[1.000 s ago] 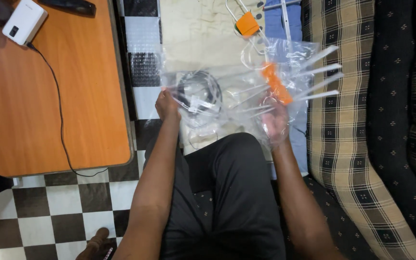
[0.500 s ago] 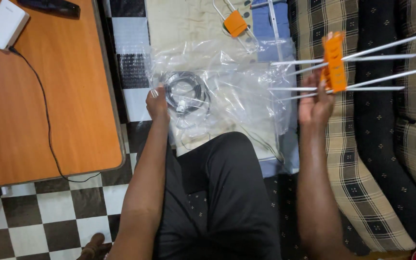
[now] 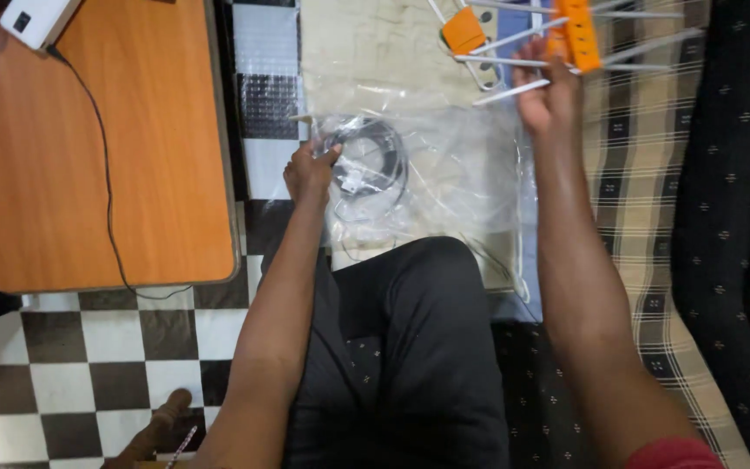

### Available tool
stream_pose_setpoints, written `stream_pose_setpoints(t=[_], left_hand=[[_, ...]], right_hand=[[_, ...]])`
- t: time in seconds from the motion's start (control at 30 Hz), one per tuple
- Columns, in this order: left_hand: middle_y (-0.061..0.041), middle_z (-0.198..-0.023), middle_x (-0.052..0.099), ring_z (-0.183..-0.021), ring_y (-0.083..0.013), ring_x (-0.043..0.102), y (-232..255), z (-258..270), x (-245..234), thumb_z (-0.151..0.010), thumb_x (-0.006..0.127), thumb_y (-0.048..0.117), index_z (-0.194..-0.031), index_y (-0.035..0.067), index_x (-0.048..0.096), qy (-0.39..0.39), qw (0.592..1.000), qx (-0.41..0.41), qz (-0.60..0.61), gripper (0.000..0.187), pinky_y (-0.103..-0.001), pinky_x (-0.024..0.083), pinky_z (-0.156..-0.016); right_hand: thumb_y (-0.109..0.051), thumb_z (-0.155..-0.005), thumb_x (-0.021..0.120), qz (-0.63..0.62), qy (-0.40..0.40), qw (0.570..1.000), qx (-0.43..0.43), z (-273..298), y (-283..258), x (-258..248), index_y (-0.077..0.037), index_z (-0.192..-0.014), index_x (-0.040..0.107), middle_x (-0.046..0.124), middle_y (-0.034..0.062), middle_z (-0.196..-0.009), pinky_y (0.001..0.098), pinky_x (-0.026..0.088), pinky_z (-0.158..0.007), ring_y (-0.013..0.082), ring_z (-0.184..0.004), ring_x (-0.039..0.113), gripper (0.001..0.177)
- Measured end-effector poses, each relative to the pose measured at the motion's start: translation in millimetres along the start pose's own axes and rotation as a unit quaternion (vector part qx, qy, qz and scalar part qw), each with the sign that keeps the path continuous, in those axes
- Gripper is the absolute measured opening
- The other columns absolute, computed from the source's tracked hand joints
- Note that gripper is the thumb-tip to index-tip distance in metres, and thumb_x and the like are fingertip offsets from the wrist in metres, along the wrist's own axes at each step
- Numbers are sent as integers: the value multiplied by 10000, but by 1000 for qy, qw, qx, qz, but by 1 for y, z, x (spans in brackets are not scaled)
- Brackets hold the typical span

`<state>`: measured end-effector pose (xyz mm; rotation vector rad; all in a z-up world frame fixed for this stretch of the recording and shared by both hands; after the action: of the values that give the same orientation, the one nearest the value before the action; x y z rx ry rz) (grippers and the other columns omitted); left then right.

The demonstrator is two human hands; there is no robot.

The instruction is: Assemble a television antenna from its plastic and metal components.

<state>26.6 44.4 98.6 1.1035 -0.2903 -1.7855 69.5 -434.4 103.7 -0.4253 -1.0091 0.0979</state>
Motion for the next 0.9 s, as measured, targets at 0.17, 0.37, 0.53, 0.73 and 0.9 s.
stream_pose_setpoints(t=[0.17,0.37,0.53,0.73,0.9], left_hand=[[-46,-1103,776,-1049,-232,721,16,9,-11,-777,846,410,-1148,303,784,-17,997,-50,-55,391,-363,530,-939],[-42,-1095,777,-1043,-232,715,41,23,-23,-791,823,451,-1128,346,790,-38,994,-69,-81,355,-366,533,-942],[-56,-1062,774,-1057,-251,691,42,20,-17,-831,788,492,-1147,366,779,-50,987,-47,-147,340,-366,479,-1006],[-50,-1031,777,-1046,-252,698,38,20,-15,-836,773,477,-1156,323,763,-37,990,-9,-136,355,-376,467,-1002],[-75,-1041,763,-1037,-293,693,17,14,-6,-871,765,468,-1139,194,749,-11,990,-17,-140,383,-409,497,-971]], right_hand=[[-69,-960,593,7,92,995,29,-77,54,-49,-37,-1292,547,676,215,-1205,563,551,-1100,374,-1162,665,337],[-288,-982,664,67,115,990,44,-82,36,-44,34,-1297,535,643,208,-1177,488,554,-1038,337,-1100,634,469],[-185,-989,732,417,109,896,-103,4,-38,-55,-15,-1223,639,620,56,-988,298,525,-770,160,-873,595,304],[-260,-1064,532,693,239,680,14,172,-24,-16,-97,-1070,629,673,32,-943,275,585,-718,118,-818,661,190],[-213,-989,474,497,68,825,258,221,43,-30,-8,-1285,597,721,204,-1250,462,594,-905,300,-1068,700,380]])
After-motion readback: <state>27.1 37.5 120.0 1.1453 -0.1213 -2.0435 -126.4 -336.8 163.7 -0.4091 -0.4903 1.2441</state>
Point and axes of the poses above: each hand's wrist, its own z-axis away from the middle knuckle, its own x-axis out of the palm, y = z × x, the point moved 8 cm from there along -z, towards the middle knuckle
